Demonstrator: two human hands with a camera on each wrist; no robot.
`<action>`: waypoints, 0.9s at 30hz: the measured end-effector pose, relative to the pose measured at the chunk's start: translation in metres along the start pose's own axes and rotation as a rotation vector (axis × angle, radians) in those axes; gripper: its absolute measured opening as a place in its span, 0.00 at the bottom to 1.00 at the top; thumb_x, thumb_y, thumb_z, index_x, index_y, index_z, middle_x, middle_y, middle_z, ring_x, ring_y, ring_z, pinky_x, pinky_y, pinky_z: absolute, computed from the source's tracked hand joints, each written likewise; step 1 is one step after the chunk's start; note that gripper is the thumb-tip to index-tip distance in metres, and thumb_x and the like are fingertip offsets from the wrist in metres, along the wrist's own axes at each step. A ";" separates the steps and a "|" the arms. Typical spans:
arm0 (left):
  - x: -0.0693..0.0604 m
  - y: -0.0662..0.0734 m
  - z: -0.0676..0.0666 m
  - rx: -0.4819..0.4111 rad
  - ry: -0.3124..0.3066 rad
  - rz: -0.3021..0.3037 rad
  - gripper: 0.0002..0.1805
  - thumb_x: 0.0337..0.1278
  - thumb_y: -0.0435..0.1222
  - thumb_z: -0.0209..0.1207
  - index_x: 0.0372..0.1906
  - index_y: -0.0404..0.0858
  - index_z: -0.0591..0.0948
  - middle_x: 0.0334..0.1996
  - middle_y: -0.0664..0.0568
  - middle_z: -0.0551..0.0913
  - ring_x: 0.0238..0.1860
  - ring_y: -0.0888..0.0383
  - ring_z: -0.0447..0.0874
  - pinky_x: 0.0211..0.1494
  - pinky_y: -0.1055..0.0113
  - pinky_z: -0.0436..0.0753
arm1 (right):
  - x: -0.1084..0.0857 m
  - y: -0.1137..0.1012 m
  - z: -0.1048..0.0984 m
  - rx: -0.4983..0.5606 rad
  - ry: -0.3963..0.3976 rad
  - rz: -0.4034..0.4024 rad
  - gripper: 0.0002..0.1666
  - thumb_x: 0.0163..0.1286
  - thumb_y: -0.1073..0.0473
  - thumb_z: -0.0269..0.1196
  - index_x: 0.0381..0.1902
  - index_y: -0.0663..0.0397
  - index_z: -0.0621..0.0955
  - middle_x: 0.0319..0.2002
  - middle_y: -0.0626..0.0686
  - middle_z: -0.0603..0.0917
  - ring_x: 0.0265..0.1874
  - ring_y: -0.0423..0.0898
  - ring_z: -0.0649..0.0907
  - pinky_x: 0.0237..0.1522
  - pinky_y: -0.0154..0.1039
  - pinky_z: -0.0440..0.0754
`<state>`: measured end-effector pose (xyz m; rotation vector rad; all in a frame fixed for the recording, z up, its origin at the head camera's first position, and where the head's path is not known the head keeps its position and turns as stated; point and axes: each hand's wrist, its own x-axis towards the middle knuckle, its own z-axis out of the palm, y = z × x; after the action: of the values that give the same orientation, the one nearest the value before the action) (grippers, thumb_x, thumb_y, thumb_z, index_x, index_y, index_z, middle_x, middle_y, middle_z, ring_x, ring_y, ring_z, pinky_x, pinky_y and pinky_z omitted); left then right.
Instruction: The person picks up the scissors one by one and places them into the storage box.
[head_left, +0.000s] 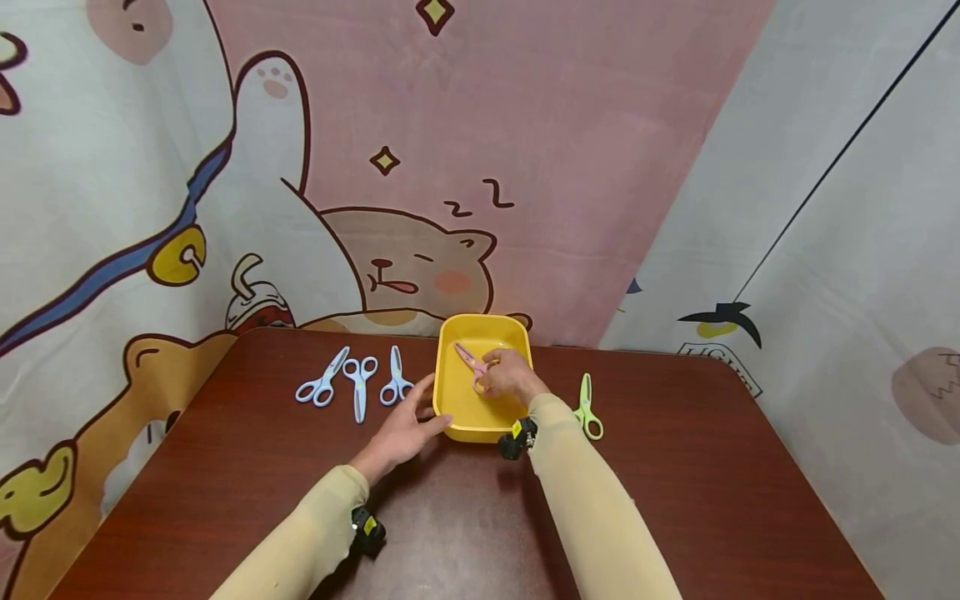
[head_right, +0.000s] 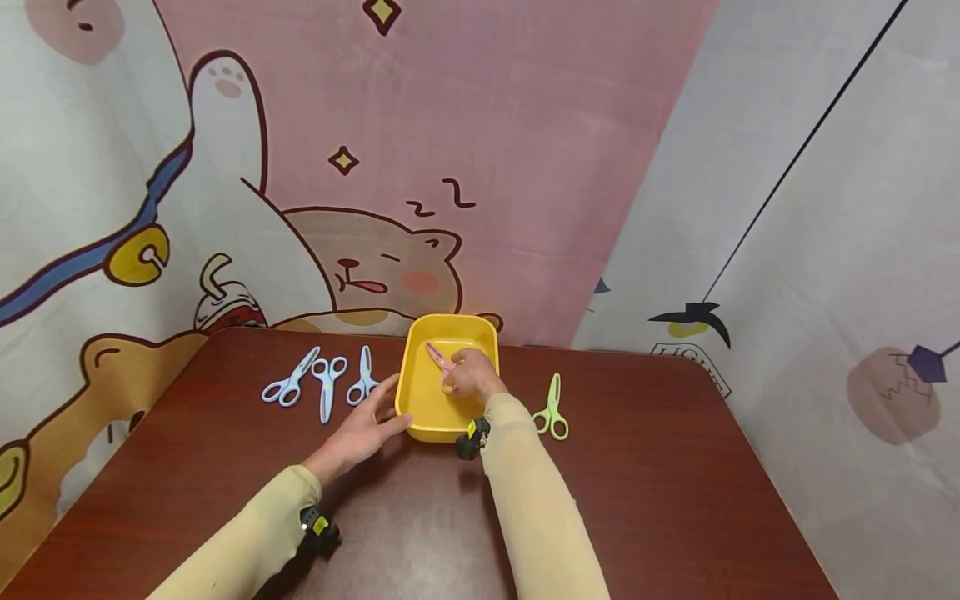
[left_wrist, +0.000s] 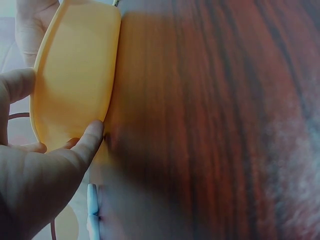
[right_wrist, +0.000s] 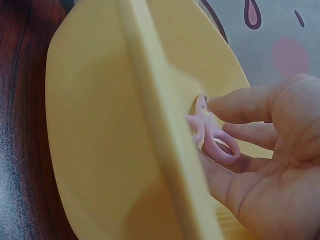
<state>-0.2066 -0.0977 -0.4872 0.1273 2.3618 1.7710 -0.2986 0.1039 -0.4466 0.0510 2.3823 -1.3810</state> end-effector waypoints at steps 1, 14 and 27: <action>0.000 0.000 0.000 0.000 0.000 0.000 0.43 0.70 0.35 0.64 0.83 0.42 0.56 0.74 0.39 0.70 0.66 0.41 0.78 0.62 0.50 0.82 | 0.000 0.000 0.000 -0.006 0.004 -0.006 0.34 0.65 0.74 0.65 0.70 0.67 0.74 0.61 0.65 0.78 0.40 0.49 0.82 0.49 0.43 0.87; 0.000 0.000 0.001 0.007 0.005 0.007 0.43 0.70 0.35 0.63 0.83 0.42 0.55 0.74 0.38 0.70 0.65 0.41 0.78 0.62 0.51 0.82 | -0.002 -0.006 -0.003 -0.123 0.065 -0.028 0.30 0.66 0.66 0.66 0.67 0.62 0.78 0.67 0.61 0.78 0.60 0.56 0.77 0.65 0.50 0.76; -0.001 0.000 0.001 -0.009 0.002 0.021 0.42 0.70 0.34 0.63 0.82 0.41 0.56 0.73 0.38 0.70 0.64 0.41 0.78 0.59 0.54 0.83 | -0.007 -0.008 -0.007 -0.130 0.061 -0.052 0.28 0.68 0.65 0.66 0.66 0.60 0.80 0.64 0.60 0.80 0.56 0.55 0.77 0.65 0.51 0.75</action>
<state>-0.2053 -0.0971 -0.4870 0.1497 2.3621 1.7911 -0.2962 0.1068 -0.4348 -0.0046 2.5353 -1.2607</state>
